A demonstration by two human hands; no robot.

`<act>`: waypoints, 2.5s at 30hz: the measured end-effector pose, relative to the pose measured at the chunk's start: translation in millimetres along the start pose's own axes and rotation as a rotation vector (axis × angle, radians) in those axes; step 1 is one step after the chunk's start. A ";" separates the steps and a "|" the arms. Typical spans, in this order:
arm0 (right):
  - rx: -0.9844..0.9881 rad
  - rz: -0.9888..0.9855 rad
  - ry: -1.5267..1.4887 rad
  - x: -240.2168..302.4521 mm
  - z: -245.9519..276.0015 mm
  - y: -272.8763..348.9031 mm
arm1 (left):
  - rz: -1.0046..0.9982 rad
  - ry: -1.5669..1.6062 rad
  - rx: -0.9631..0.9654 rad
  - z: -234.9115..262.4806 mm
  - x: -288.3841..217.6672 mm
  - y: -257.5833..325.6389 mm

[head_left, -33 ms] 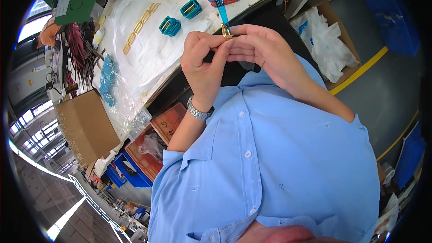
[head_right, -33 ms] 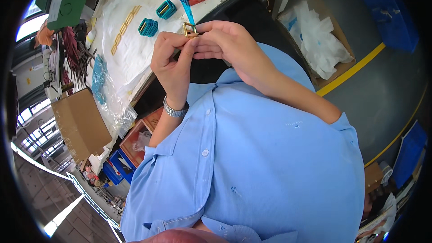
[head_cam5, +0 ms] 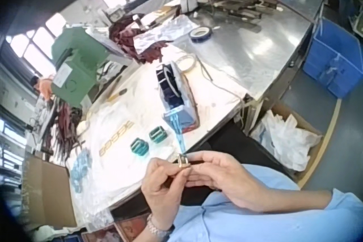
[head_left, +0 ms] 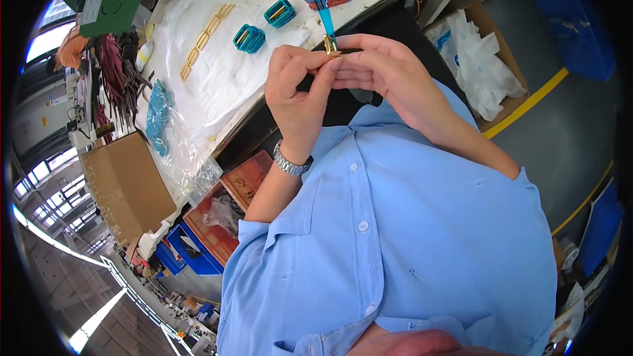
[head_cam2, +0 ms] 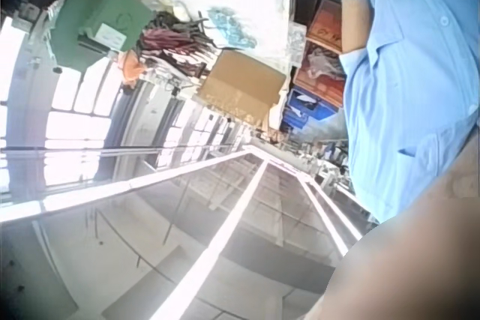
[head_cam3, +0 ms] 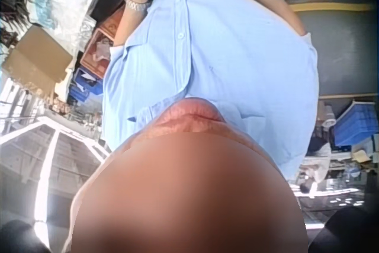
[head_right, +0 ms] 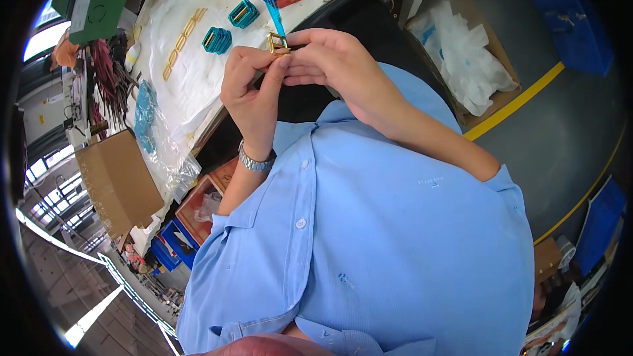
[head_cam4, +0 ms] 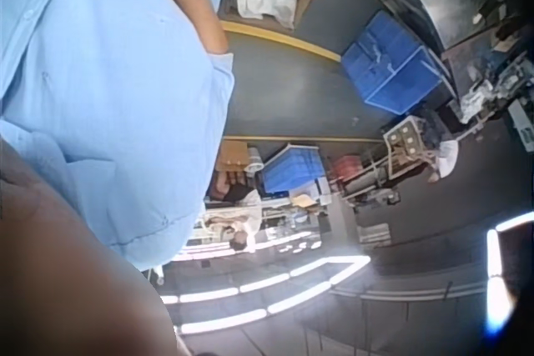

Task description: Applying blue protective tape to gold-colored metal buckles at a workbench.

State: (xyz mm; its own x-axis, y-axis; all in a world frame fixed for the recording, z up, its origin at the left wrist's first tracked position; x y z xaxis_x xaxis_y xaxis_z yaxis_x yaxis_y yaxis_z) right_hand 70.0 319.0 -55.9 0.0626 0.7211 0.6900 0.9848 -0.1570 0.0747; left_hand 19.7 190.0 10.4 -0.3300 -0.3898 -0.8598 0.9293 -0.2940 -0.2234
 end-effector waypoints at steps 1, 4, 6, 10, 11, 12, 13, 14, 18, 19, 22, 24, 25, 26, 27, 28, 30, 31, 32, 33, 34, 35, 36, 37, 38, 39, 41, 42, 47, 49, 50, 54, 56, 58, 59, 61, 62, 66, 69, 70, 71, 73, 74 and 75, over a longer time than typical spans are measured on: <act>-0.002 0.000 0.000 3.3 -0.7 -0.5 | 0.001 0.001 0.002 0.9 0.1 -0.4; 0.097 -0.032 0.103 5.2 -7.0 -0.6 | -0.035 -0.045 0.006 1.5 -4.4 -0.1; 0.133 -0.034 0.111 4.8 -8.7 -0.9 | -0.051 -0.075 0.009 0.9 -7.5 -0.2; 0.139 -0.028 0.147 6.1 -11.9 0.6 | -0.070 -0.084 -0.010 1.7 -7.2 -1.9; 0.147 -0.018 0.158 8.3 -14.6 0.3 | -0.073 -0.089 -0.027 2.6 -9.4 -2.4; 0.154 -0.008 0.169 10.7 -16.8 0.1 | -0.076 -0.095 -0.044 3.8 -11.0 -2.8; 0.154 -0.008 0.171 12.7 -17.6 0.4 | -0.076 -0.093 -0.044 3.9 -11.5 -3.7; 0.164 -0.011 0.187 14.5 -18.9 1.0 | -0.085 -0.103 -0.045 3.9 -12.6 -4.6; 0.216 -0.041 0.179 17.2 -20.0 2.1 | -0.025 -0.068 -0.005 2.5 -5.2 -7.6; 0.214 -0.040 0.179 17.5 -18.4 2.2 | -0.025 -0.067 -0.003 3.3 -6.9 -7.9; 0.221 -0.078 0.131 14.5 -17.2 3.0 | 0.099 0.025 0.043 5.4 0.2 -13.5; 0.230 -0.073 0.153 16.2 -16.7 1.9 | 0.204 0.116 0.098 2.4 11.2 -17.7; 0.231 -0.072 0.152 15.0 -13.1 -0.2 | 0.203 0.116 0.098 3.9 11.5 -19.7; 0.256 -0.055 0.194 12.1 -7.5 -5.1 | 0.233 0.120 0.141 1.6 14.9 -22.5; 0.280 -0.038 0.235 8.9 -3.1 -9.8 | 0.262 0.125 0.184 -1.0 18.1 -25.6; 0.281 -0.036 0.234 3.3 0.1 -13.4 | 0.261 0.123 0.184 0.3 19.2 -29.0; 0.260 0.137 0.428 9.2 7.0 -25.0 | 0.376 0.198 0.299 -9.1 30.4 -34.7; 0.263 0.139 0.426 7.0 5.8 -28.0 | 0.373 0.195 0.298 -6.4 28.0 -39.6; 0.239 0.202 0.462 11.5 5.9 -32.0 | 0.479 0.219 0.381 -12.2 32.2 -41.5; 0.215 0.265 0.498 17.6 6.8 -35.3 | 0.584 0.242 0.465 -17.7 38.5 -41.6; 0.220 0.269 0.495 18.9 6.1 -38.3 | 0.593 0.201 0.512 -18.4 42.1 -46.4; 0.236 0.271 0.497 20.2 4.7 -41.3 | 0.589 0.198 0.507 -17.1 41.7 -52.0; 0.251 0.274 0.498 21.2 3.2 -43.6 | 0.653 0.222 0.538 -19.7 44.7 -53.4; 0.254 0.277 0.497 21.6 3.1 -45.4 | 0.716 0.247 0.571 -22.6 48.7 -54.0; 0.255 0.290 0.523 22.6 3.4 -47.2 | 0.714 0.245 0.568 -21.4 49.3 -58.0; 0.256 0.302 0.549 23.8 3.7 -49.0 | 0.753 0.265 0.603 -23.4 51.9 -58.3; 0.268 0.304 0.572 26.0 3.4 -50.5 | 0.790 0.286 0.635 -23.9 54.5 -60.7; 0.276 0.303 0.596 27.0 3.3 -50.9 | 0.852 0.314 0.650 -24.5 59.0 -58.8; 0.313 0.356 0.700 36.7 -0.5 -54.2 | 0.997 0.350 0.702 -23.2 65.5 -59.0; 0.339 0.381 0.739 39.2 -2.4 -57.4 | 1.045 0.332 0.731 -24.2 70.2 -59.4; 0.345 0.355 0.722 37.2 -1.8 -60.0 | 1.046 0.341 0.719 -23.0 69.8 -62.9; 0.318 0.439 0.633 36.2 -0.4 -65.9 | 1.084 0.312 0.799 -27.5 66.9 -67.4; 0.322 0.435 0.634 36.6 -2.4 -66.9 | 1.084 0.299 0.816 -29.0 68.5 -71.3; 0.326 0.430 0.634 36.7 -3.4 -68.2 | 1.089 0.284 0.855 -32.5 69.3 -71.6; 0.315 0.411 0.629 35.5 -1.5 -69.2 | 1.087 0.290 0.850 -32.8 70.2 -74.8; 0.312 0.390 0.627 31.2 0.6 -70.2 | 1.104 0.254 0.880 -34.8 73.0 -78.4; 0.267 0.406 0.644 30.6 5.7 -70.2 | 1.101 0.261 0.875 -35.3 71.9 -81.5; 0.167 0.435 0.762 40.5 6.5 -67.4 | 1.122 0.247 0.913 -40.2 73.3 -87.4; 0.132 0.443 0.738 44.3 3.5 -68.4 | 1.061 0.227 0.842 -37.2 67.7 -89.9; 0.127 0.444 0.738 44.4 2.2 -68.5 | 1.005 0.207 0.775 -32.9 63.8 -93.3; 0.147 0.439 0.710 42.7 -1.3 -68.6 | 1.005 0.205 0.779 -32.0 62.9 -88.4; 0.164 0.432 0.683 40.6 -4.6 -68.5 | 0.813 0.187 0.677 -21.0 54.2 -97.5; 0.175 0.435 0.703 39.9 -6.2 -68.4 | 0.814 0.188 0.680 -18.5 55.4 -97.9; 0.187 0.437 0.723 39.3 -7.7 -67.9 | 0.942 0.319 0.732 -20.7 60.6 -90.2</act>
State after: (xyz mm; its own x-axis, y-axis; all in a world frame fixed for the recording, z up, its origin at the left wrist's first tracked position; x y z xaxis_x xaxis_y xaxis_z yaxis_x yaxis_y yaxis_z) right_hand 4.3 352.8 -28.2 0.3858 0.0058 0.9226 0.9109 -0.1607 -0.3799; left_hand -80.8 211.0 -31.1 0.5687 -0.5137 -0.6424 0.4371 -0.4728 0.7651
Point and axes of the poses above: each hand's wrist, its own y-axis away from the middle knuckle, its own z-axis out of the back of the hand, x = y × z, the point moved 10 cm from there along -y, towards the middle knuckle, and after that the axes turned 15 degrees about z, right-handed, at the moved point
